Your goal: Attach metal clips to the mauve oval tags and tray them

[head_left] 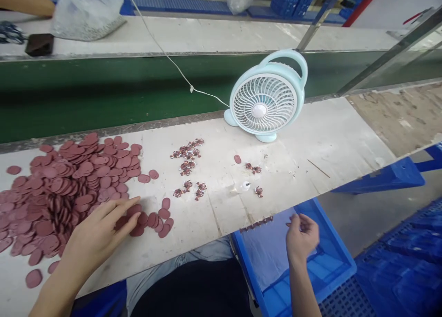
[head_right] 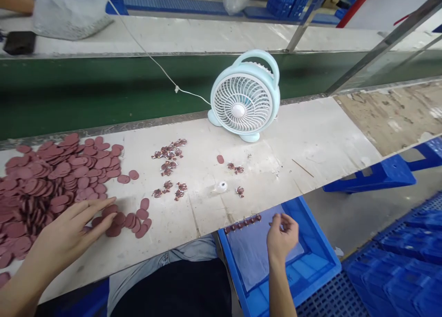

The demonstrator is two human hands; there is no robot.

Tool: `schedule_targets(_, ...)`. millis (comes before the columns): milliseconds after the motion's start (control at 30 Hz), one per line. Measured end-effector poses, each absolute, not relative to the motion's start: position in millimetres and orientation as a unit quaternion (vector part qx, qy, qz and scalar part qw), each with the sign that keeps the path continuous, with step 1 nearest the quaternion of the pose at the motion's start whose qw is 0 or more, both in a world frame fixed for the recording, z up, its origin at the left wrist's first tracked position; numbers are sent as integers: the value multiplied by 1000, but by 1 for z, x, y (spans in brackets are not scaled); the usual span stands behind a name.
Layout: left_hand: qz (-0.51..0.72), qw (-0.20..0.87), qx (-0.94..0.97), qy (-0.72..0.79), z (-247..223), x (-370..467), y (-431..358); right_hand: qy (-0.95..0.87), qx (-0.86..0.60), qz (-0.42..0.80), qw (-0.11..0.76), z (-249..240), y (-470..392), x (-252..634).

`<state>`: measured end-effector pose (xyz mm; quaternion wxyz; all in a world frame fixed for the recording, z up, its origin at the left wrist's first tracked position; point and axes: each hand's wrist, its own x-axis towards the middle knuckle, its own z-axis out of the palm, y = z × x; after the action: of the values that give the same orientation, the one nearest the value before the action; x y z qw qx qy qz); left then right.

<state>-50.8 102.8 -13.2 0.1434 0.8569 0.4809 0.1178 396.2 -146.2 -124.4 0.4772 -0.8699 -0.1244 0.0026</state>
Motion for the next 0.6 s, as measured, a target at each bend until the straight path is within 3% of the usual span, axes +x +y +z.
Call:
schedule_targets(67,187,222,814,502,-7,-47,96,-118,-826,2,552,-91,-130,377)
schedule_targets(167,284,448,688,495,-6,-33,78,-150,-761,122,619,-48,-103,340)
schedule_targets(233,335,613,542,467,-9,-17,62,-134,-670,322,655,-31,-83,316)
schedule_targets(333,369,790,281,401,-13,9,37,22,-371,641,671,-24,-54,295)
schedule_targets(467,382,860,110,321,-15,28,15,147,-68,727,668,-41,-20,296)
schedule_targets(600,395,857,130,305,-18,31,4,134,-58,718,681,-41,-3,295)
